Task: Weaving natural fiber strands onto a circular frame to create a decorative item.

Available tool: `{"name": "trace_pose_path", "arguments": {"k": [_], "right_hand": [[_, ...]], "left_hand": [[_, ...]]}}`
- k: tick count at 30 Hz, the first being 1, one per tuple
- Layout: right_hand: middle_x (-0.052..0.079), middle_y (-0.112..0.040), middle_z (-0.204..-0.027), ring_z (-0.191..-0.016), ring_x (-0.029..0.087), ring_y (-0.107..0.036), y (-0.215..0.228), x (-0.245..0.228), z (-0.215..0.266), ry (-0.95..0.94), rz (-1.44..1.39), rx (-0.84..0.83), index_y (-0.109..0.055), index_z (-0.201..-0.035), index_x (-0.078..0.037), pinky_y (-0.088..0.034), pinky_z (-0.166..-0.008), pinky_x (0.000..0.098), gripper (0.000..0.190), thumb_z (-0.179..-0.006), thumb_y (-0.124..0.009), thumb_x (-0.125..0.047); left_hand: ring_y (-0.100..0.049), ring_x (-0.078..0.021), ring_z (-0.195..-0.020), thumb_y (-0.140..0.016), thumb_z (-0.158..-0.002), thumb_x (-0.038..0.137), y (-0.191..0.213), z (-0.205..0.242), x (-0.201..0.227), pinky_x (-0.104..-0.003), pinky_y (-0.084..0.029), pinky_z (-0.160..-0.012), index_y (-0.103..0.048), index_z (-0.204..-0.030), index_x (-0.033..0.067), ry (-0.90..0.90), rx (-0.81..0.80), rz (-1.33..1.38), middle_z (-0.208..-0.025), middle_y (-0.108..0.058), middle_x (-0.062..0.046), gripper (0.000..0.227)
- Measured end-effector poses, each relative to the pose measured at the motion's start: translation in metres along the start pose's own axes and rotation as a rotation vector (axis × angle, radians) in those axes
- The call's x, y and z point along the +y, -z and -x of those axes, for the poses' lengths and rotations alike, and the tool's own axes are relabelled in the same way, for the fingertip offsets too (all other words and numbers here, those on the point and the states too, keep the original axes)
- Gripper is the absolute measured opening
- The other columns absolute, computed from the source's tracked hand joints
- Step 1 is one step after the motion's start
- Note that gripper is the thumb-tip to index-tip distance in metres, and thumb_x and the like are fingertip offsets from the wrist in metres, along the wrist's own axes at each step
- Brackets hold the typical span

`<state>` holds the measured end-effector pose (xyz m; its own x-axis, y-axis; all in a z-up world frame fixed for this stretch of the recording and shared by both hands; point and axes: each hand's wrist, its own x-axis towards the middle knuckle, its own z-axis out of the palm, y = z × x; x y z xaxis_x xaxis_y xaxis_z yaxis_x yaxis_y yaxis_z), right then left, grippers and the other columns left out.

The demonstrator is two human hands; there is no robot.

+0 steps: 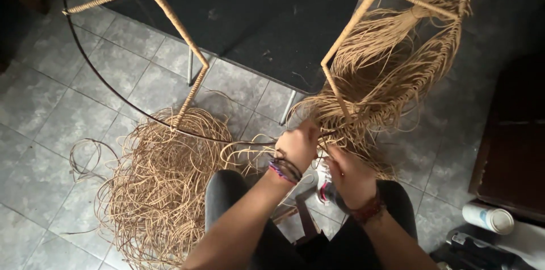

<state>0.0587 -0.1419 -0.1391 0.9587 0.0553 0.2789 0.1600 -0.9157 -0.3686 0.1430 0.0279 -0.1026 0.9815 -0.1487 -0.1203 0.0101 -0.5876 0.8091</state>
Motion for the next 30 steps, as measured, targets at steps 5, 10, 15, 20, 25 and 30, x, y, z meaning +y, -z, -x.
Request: {"name": "trace_pose_path", "arguments": {"k": [5, 10, 15, 20, 25, 30], "right_hand": [[0.0, -0.076, -0.092, -0.079, 0.019, -0.071, 0.024, -0.007, -0.018, 0.074, -0.311, -0.196, -0.074, -0.1, -0.016, -0.051, -0.07, 0.0314, 0.022, -0.099, -0.059, -0.032], [0.001, -0.072, -0.075, -0.069, 0.011, -0.064, 0.014, 0.002, -0.017, -0.37, -0.818, -0.514, -0.08, -0.096, -0.005, -0.049, -0.063, 0.0266, 0.018, -0.092, -0.065, -0.015], [0.002, -0.047, -0.044, -0.036, 0.007, -0.045, 0.006, -0.01, -0.019, -0.511, -1.16, -0.513, -0.075, -0.1, 0.006, -0.035, -0.036, 0.0208, 0.016, -0.094, -0.065, -0.005], [0.002, -0.08, -0.075, -0.07, 0.02, -0.077, 0.016, -0.033, -0.017, -0.155, -0.632, -0.095, -0.084, -0.084, -0.014, -0.06, -0.068, 0.0281, 0.006, -0.083, -0.084, -0.02], [-0.001, -0.076, -0.067, -0.06, 0.017, -0.07, 0.012, -0.03, -0.017, -0.08, -0.538, -0.001, -0.083, -0.082, -0.017, -0.056, -0.06, 0.0255, 0.011, -0.077, -0.09, -0.024], [0.001, -0.077, -0.067, -0.065, 0.019, -0.074, 0.012, -0.031, -0.018, -0.182, -0.607, -0.045, -0.081, -0.078, -0.014, -0.058, -0.063, 0.0293, 0.008, -0.081, -0.087, -0.019]], "left_hand": [[-0.069, -0.0258, -0.087, -0.072, -0.089, 0.008, 0.017, 0.023, 0.005, -0.04, -0.052, -0.076, -0.065, -0.106, 0.0106, -0.512, 0.4, -0.189, -0.098, -0.074, -0.006, 0.018], [-0.058, -0.0279, -0.087, -0.062, -0.091, 0.029, 0.01, 0.072, -0.042, -0.042, -0.044, -0.073, -0.066, -0.104, 0.0128, -0.813, 0.37, -0.155, -0.098, -0.064, -0.008, 0.021], [-0.062, -0.0299, -0.105, -0.069, -0.094, 0.033, -0.012, 0.084, -0.064, -0.038, -0.05, -0.079, -0.071, -0.108, 0.0189, -0.779, 0.393, -0.178, -0.108, -0.063, -0.004, 0.02], [-0.064, -0.0235, -0.058, -0.06, -0.093, 0.018, -0.03, 0.106, -0.087, -0.035, -0.054, -0.054, -0.069, -0.073, 0.0173, -0.437, -0.056, 0.608, -0.064, -0.063, 0.002, 0.022], [-0.057, -0.0244, -0.039, -0.055, -0.101, 0.019, -0.039, 0.12, -0.08, -0.03, -0.044, -0.032, -0.054, -0.132, -0.0013, 0.365, -0.512, 1.159, -0.061, -0.05, -0.016, 0.036], [-0.072, -0.0311, -0.09, -0.072, -0.096, 0.006, -0.041, 0.087, -0.08, -0.045, -0.059, -0.076, -0.071, -0.116, -0.0044, -0.176, -0.173, 0.957, -0.105, -0.072, -0.028, 0.023]]}}
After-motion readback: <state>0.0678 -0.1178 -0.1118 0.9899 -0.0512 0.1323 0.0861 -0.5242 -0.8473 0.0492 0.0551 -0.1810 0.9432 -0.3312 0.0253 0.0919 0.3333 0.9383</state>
